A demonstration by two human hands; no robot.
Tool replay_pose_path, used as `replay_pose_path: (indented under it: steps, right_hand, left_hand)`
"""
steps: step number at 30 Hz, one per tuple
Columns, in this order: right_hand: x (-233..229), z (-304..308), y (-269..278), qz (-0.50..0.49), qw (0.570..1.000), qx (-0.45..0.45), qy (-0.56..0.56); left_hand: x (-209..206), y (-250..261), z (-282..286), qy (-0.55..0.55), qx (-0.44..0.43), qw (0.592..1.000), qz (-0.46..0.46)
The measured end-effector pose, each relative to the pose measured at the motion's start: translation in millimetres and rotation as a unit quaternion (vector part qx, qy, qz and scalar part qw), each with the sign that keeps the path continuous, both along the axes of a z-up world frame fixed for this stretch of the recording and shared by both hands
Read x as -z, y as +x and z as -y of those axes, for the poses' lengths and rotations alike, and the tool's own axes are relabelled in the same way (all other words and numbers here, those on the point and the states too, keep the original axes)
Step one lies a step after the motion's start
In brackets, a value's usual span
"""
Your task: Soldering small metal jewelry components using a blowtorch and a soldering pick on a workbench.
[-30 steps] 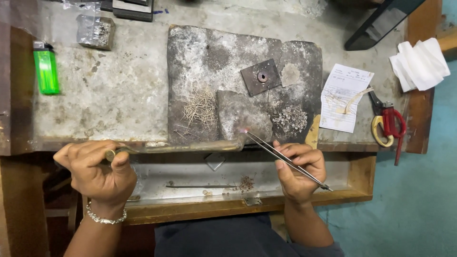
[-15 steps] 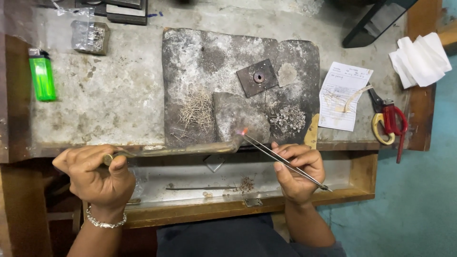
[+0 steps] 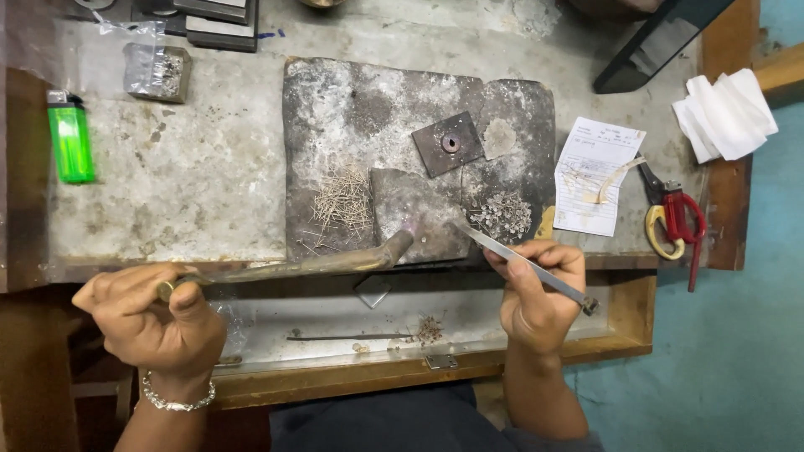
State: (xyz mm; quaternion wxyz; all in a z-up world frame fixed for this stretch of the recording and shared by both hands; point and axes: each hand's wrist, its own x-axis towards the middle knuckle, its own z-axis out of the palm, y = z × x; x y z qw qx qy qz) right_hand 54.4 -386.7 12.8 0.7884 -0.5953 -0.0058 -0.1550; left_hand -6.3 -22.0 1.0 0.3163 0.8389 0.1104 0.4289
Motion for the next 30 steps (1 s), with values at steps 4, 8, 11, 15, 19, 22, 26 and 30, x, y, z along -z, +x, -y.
replay_pose_path:
  steps: [4, 8, 11, 15, 19, 22, 26, 30]
  right_hand:
    - [-15.9, -7.1, 6.0, -0.051, 0.999, -0.001, 0.010]
    - [-24.3, -3.4, 14.0, -0.056, 0.998, -0.029, -0.010]
    - [-32.6, 1.5, 22.9, -0.070, 0.995, -0.067, -0.003]
    - [-47.3, 0.2, 34.2, -0.097, 0.991, -0.085, -0.030]
    - [-56.9, 4.3, 46.3, -0.086, 0.986, -0.116, -0.086]
    - [-67.5, 15.2, 62.3, -0.120, 0.973, -0.173, -0.095]
    - [-91.2, 6.7, 82.1, -0.136, 0.963, -0.196, -0.130]
    - [-105.9, 2.9, 93.6, -0.146, 0.946, -0.238, -0.166]
  left_hand:
    - [-10.4, 1.6, 1.5, -0.005, -0.002, 1.000, -0.027]
    - [-3.7, -1.8, -1.8, 0.005, 0.012, 1.000, 0.007]
    - [-10.7, -2.7, -1.7, -0.003, 0.008, 0.999, -0.035]
    - [-3.0, -3.7, -6.4, 0.006, 0.018, 1.000, 0.006]
    - [5.2, -3.0, -11.5, 0.028, 0.036, 0.998, 0.052]
    - [-2.2, -3.3, -7.0, 0.007, 0.024, 1.000, 0.019]
    - [-0.8, -2.1, -8.1, 0.013, 0.024, 0.999, 0.021]
    - [0.5, -2.6, -9.7, 0.017, 0.024, 0.999, 0.037]
